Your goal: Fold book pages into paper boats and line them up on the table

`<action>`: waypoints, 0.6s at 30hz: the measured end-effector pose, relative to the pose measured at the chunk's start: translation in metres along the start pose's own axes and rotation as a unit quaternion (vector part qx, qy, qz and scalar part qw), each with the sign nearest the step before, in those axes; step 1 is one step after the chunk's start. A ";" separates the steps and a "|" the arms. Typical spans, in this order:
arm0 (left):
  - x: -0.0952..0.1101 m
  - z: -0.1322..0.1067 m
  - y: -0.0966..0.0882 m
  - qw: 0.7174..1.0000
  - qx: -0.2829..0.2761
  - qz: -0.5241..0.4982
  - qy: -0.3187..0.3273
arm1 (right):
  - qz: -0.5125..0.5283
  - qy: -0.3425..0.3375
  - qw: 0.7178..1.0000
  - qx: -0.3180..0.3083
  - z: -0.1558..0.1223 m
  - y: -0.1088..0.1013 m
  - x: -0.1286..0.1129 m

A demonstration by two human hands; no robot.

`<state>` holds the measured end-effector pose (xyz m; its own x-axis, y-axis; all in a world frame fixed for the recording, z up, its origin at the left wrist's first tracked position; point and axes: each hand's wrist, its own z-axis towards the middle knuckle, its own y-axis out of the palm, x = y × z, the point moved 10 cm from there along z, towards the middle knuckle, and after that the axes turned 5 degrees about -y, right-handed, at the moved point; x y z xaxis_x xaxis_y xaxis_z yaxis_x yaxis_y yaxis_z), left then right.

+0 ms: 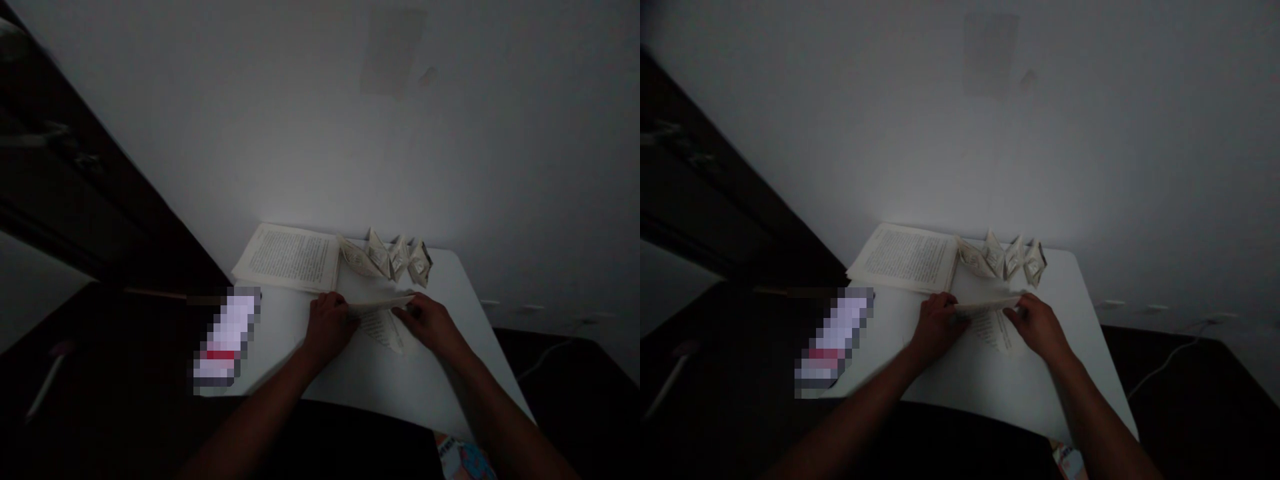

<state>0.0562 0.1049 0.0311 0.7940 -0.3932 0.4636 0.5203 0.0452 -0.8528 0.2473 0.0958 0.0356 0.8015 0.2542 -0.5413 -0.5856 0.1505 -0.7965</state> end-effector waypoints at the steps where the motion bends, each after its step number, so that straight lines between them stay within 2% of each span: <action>1: 0.000 0.000 0.000 1.000 -0.001 -0.005 0.002 | 0.017 0.004 1.000 0.004 0.000 0.000 0.000; 6: 0.004 0.000 -0.001 0.999 -0.020 -0.023 0.037 | 0.099 0.041 0.994 -0.002 -0.003 0.006 0.006; 10: 0.002 0.002 0.000 0.998 -0.032 -0.025 0.051 | 0.107 0.040 0.993 -0.009 -0.002 0.004 -0.001; 18: 0.005 0.005 -0.017 0.994 0.016 -0.077 0.071 | 0.117 0.001 0.993 0.013 0.006 0.000 -0.018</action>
<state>0.0527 0.1064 0.0493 0.6524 -0.5234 0.5480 0.6446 0.0030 -0.7645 0.2320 0.0968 0.0472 0.6435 0.2836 -0.7109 -0.7585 0.1114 -0.6421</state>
